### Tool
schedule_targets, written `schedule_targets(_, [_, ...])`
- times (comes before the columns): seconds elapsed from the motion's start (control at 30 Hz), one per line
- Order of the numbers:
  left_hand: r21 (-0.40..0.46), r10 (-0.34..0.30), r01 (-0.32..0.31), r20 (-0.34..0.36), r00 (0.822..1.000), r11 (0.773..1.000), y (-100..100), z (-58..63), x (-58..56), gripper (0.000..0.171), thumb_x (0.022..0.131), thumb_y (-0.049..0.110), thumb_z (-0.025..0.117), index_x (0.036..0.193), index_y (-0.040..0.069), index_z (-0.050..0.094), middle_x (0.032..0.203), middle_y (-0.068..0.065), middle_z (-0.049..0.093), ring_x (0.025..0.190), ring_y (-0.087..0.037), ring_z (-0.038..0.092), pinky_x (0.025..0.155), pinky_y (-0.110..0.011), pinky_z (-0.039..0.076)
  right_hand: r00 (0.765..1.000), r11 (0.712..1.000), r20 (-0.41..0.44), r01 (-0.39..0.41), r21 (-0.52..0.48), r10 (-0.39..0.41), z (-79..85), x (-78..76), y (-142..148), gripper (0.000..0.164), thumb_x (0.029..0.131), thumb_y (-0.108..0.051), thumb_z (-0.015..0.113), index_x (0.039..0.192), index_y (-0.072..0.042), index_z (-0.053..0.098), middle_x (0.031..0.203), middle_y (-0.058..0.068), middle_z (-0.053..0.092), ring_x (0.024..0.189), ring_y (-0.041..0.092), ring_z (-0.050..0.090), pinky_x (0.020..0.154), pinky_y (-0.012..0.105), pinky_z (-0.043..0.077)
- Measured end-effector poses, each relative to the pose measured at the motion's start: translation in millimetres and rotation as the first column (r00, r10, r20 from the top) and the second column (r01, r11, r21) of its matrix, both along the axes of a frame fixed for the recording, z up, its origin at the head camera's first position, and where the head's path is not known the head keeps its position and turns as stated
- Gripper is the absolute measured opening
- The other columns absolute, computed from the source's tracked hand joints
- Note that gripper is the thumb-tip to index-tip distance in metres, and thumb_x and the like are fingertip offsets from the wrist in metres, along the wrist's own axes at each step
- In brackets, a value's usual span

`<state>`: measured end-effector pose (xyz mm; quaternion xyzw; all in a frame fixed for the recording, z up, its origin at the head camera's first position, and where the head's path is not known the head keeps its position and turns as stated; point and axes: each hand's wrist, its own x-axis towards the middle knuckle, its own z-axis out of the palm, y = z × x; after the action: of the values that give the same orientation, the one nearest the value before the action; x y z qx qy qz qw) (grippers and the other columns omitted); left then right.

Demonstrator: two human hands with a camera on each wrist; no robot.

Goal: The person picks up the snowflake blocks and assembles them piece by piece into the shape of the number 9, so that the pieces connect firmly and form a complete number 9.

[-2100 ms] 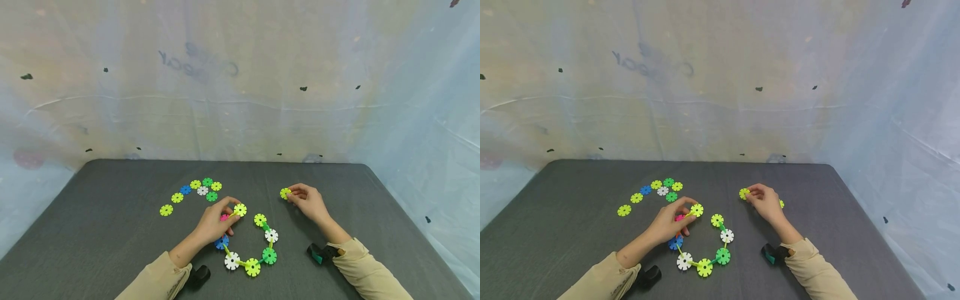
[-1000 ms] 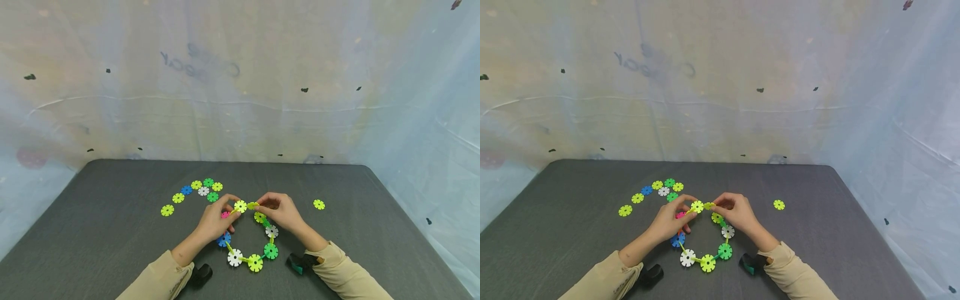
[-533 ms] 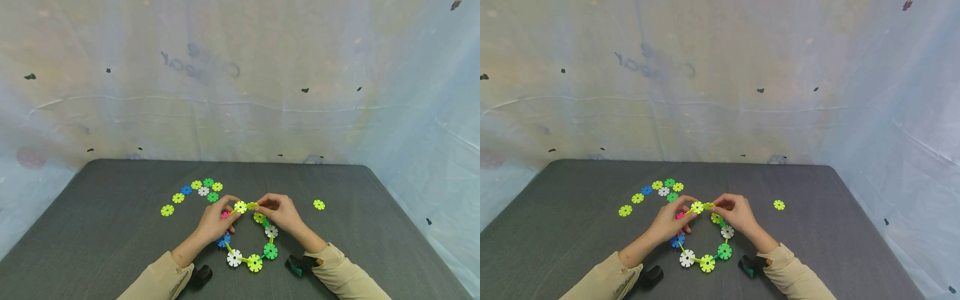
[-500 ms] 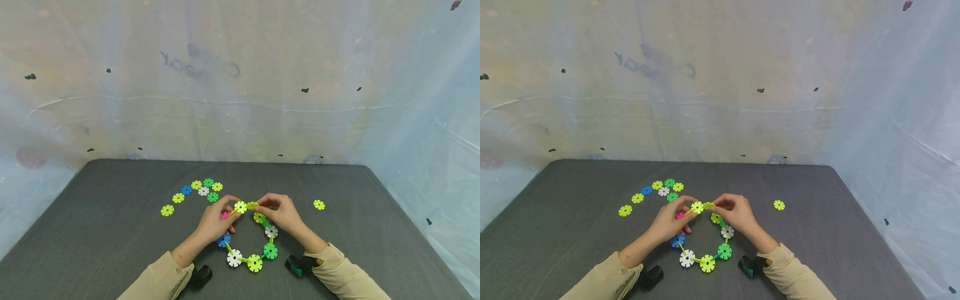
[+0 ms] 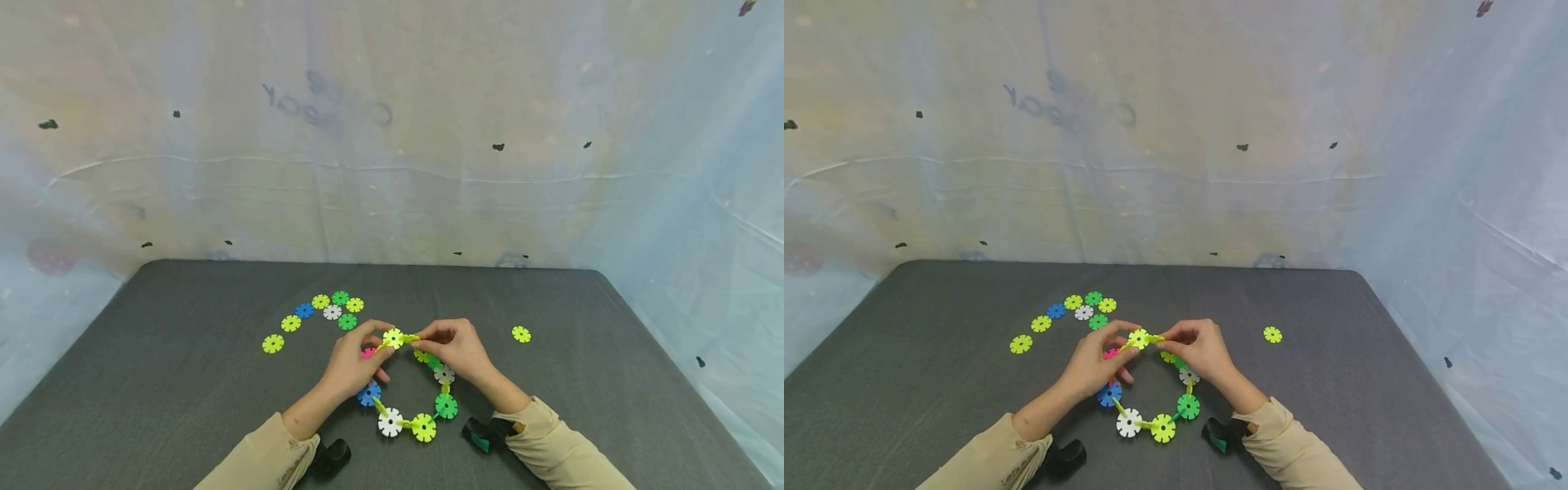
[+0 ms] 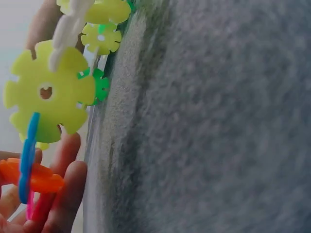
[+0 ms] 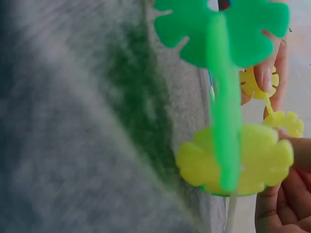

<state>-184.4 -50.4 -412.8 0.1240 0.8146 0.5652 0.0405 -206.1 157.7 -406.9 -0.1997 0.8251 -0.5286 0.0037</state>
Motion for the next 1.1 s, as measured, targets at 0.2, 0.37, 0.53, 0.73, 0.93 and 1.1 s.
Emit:
schedule_targets(0.2, [0.052,0.013,-0.014,0.016,1.000,0.999,2.3,-0.1,1.0,0.035,0.092,0.011,0.064,0.127,0.010,0.057,0.111,-0.018,0.068,0.050,-0.017,0.066,0.040,-0.028,0.046,1.000,0.997,0.011,0.004,-0.078,-0.003,-6.8,-5.0,-0.2,0.011,0.081,-0.008,0.076,0.087,0.001,0.076,0.085,0.018,0.073,0.071,0.023,0.071,0.062,0.030,0.057])
schedule_targets(0.37, [0.070,0.008,-0.009,0.017,1.000,0.997,3.4,0.5,0.9,0.036,0.092,0.011,0.064,0.127,0.009,0.057,0.109,-0.017,0.068,0.050,-0.017,0.066,0.039,-0.027,0.044,1.000,0.995,0.013,-0.002,-0.098,0.003,-5.3,-5.2,0.3,0.010,0.080,-0.007,0.076,0.086,0.002,0.076,0.084,0.019,0.073,0.070,0.023,0.070,0.062,0.031,0.057])
schedule_targets(0.53, [0.064,-0.002,0.001,0.005,1.000,0.998,3.1,0.1,1.1,0.035,0.092,0.012,0.065,0.126,0.009,0.058,0.110,-0.017,0.068,0.049,-0.017,0.065,0.039,-0.028,0.045,1.000,0.995,0.015,-0.012,-0.098,0.013,-6.6,-5.1,2.3,0.010,0.080,-0.007,0.076,0.086,0.001,0.076,0.083,0.018,0.073,0.066,0.021,0.069,0.057,0.029,0.055])
schedule_targets(0.73, [0.002,-0.004,0.004,-0.032,0.999,1.000,1.6,-0.4,2.9,0.033,0.093,0.011,0.064,0.125,0.009,0.056,0.107,-0.017,0.067,0.048,-0.017,0.064,0.039,-0.028,0.047,0.999,0.997,-0.030,-0.036,0.066,0.038,-7.4,-2.3,2.2,0.020,0.084,-0.014,0.074,0.102,-0.004,0.074,0.104,0.014,0.071,0.088,0.026,0.068,0.072,0.030,0.056])
schedule_targets(0.93, [-0.027,0.062,-0.064,-0.072,0.996,0.998,0.5,1.0,1.8,0.032,0.090,0.009,0.067,0.120,0.011,0.058,0.096,-0.013,0.068,0.054,-0.017,0.067,0.044,-0.026,0.050,1.000,0.961,0.024,0.005,0.276,-0.012,-4.3,1.9,5.6,0.040,0.084,-0.023,0.074,0.119,-0.004,0.064,0.104,0.010,0.066,0.089,0.021,0.062,0.073,0.028,0.051])
schedule_targets(1.1, [-0.044,0.083,-0.085,-0.057,0.995,0.995,-2.1,-0.6,0.3,0.031,0.089,0.007,0.068,0.118,0.011,0.059,0.094,-0.012,0.068,0.058,-0.016,0.068,0.049,-0.024,0.052,0.997,0.968,0.076,0.011,0.251,-0.031,-6.4,1.8,9.2,0.031,0.087,-0.018,0.071,0.114,-0.003,0.066,0.092,0.007,0.064,0.078,0.014,0.060,0.065,0.024,0.049])
